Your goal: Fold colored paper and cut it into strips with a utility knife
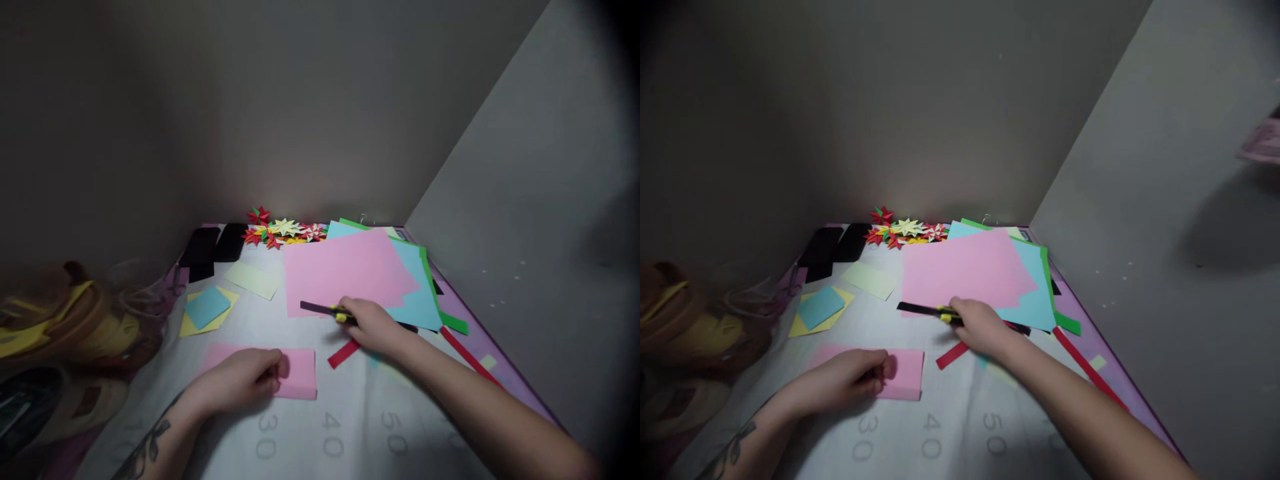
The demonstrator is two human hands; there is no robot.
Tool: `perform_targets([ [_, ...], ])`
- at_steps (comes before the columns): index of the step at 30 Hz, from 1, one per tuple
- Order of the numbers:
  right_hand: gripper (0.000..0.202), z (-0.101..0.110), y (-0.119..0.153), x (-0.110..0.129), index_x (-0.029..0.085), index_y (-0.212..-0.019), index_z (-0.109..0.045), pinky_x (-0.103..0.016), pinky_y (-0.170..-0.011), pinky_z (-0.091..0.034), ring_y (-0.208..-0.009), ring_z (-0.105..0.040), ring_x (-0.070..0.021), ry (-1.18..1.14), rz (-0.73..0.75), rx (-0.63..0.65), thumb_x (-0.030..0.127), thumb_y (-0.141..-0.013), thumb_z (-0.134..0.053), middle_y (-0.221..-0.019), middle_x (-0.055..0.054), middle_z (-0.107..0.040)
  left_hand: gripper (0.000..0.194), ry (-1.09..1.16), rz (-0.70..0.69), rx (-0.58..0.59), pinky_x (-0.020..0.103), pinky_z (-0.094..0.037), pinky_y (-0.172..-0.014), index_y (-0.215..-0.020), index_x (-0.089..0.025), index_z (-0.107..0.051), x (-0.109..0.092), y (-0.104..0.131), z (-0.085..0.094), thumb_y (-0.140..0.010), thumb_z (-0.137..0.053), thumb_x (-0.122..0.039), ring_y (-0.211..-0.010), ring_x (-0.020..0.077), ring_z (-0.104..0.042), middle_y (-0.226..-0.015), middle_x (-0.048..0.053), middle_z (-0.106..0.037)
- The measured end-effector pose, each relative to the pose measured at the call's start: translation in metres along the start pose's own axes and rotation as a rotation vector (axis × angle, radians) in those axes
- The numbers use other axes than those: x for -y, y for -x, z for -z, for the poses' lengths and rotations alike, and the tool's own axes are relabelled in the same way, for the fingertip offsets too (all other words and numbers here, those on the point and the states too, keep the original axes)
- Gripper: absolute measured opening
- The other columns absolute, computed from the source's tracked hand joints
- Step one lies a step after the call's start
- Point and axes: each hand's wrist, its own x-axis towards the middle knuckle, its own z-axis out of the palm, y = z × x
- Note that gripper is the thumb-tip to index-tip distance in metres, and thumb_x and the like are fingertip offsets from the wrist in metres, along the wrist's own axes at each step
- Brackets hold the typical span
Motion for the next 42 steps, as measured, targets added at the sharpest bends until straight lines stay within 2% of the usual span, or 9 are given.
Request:
perform_targets([
  [3,0.018,0.002,0.016,0.017,0.02,-0.095,-0.056,-0.027,-0.067,-0.037,-0.083,-0.06,-0.0204,-0.03,-0.011,0.127,0.017,-0.077,-0.056,-0.091,-0.006,-0.066,0.02,-0.011,-0.001,0.013,0.023,-0.034,-0.059,-0.088,-0.022,-0.058,-0.001,-0.001,0.001,-0.074,-0.044,-0.018,-0.07,0.0135,-0.052,-0.079,-0.002,-0.062],
  [7,0.036,0.0,0.003,0.02,0.018,-0.109,-0.055,-0.029,-0.074,-0.039,-0.093,-0.059,-0.0235,-0.042,-0.111,0.136,0.014,-0.074,-0.057,-0.106,-0.011,-0.063,0.021,0.001,0.014,-0.013,0.023,-0.036,-0.06,-0.091,-0.022,-0.058,-0.002,-0.003,-0.001,-0.075,-0.045,-0.018,-0.07,0.0136,-0.053,-0.08,-0.002,-0.064],
  [12,0.029,0.005,-0.011,0.015,0.018,-0.11,-0.054,-0.029,-0.075,-0.041,-0.095,-0.06,-0.0231,-0.14,-0.129,0.075,0.018,-0.081,-0.054,-0.108,-0.011,-0.064,0.022,0.023,0.02,-0.251,0.027,-0.042,-0.077,-0.098,-0.021,-0.059,-0.002,-0.008,-0.007,-0.084,-0.042,-0.023,-0.087,0.017,-0.057,-0.099,0.003,-0.066],
  [17,0.04,0.014,0.018,0.009,0.023,-0.127,-0.043,-0.03,-0.077,-0.044,-0.099,-0.06,-0.0218,-0.406,-0.073,-0.004,0.029,-0.088,-0.052,-0.115,-0.008,-0.063,0.028,-0.21,0.024,-0.396,0.032,-0.042,-0.081,-0.102,-0.021,-0.062,0.004,-0.015,-0.013,-0.092,-0.036,-0.026,-0.092,0.0206,-0.056,-0.099,0.007,-0.064],
  [22,0.055,0.003,0.04,-0.016,0.026,-0.143,-0.033,-0.034,-0.075,-0.044,-0.093,-0.058,-0.0249,-0.079,-0.069,0.032,0.03,-0.091,-0.049,-0.112,-0.011,-0.059,0.027,-0.273,0.031,-0.371,0.033,-0.042,-0.08,-0.101,-0.02,-0.062,0.008,-0.021,-0.017,-0.093,-0.036,-0.024,-0.089,0.0204,-0.055,-0.096,0.007,-0.062],
  [28,0.044,0.0,0.05,-0.026,0.026,-0.134,-0.049,-0.036,-0.08,-0.042,-0.096,-0.053,-0.024,0.11,0.062,0.022,0.021,-0.09,-0.047,-0.107,-0.01,-0.057,0.028,-0.303,-0.112,-0.439,0.036,-0.043,-0.085,-0.109,-0.022,-0.06,0.002,-0.017,-0.021,-0.094,-0.036,-0.021,-0.098,0.0209,-0.055,-0.107,0.007,-0.063],
  [31,0.046,0.002,0.054,-0.027,0.026,-0.134,-0.048,-0.035,-0.079,-0.042,-0.096,-0.053,-0.0232,0.072,0.082,0.037,0.02,-0.089,-0.048,-0.108,-0.01,-0.057,0.036,-0.378,-0.251,-0.346,0.049,-0.031,-0.104,-0.13,-0.033,-0.049,-0.001,-0.013,-0.023,-0.095,-0.04,-0.029,-0.127,0.026,-0.04,-0.138,0.004,-0.048],
  [35,0.047,0.001,0.055,-0.03,0.026,-0.134,-0.049,-0.036,-0.082,-0.042,-0.099,-0.052,-0.0238,0.059,0.098,0.004,0.018,-0.088,-0.046,-0.11,-0.011,-0.057,0.057,-0.491,-0.201,-0.154,0.065,-0.016,-0.106,-0.141,-0.04,-0.034,0.006,-0.013,-0.027,-0.088,-0.045,-0.058,-0.14,0.0401,-0.012,-0.156,0.004,-0.018],
  [42,0.05,-0.004,0.035,-0.03,0.023,-0.133,-0.053,-0.041,-0.086,-0.037,-0.101,-0.051,-0.0272,0.202,0.09,-0.046,0.009,-0.086,-0.043,-0.114,-0.015,-0.058,0.071,-0.556,-0.118,-0.195,0.069,-0.011,-0.104,-0.147,-0.038,-0.02,0.019,-0.028,-0.023,-0.085,-0.038,-0.068,-0.14,0.0437,-0.005,-0.157,0.008,-0.01],
])
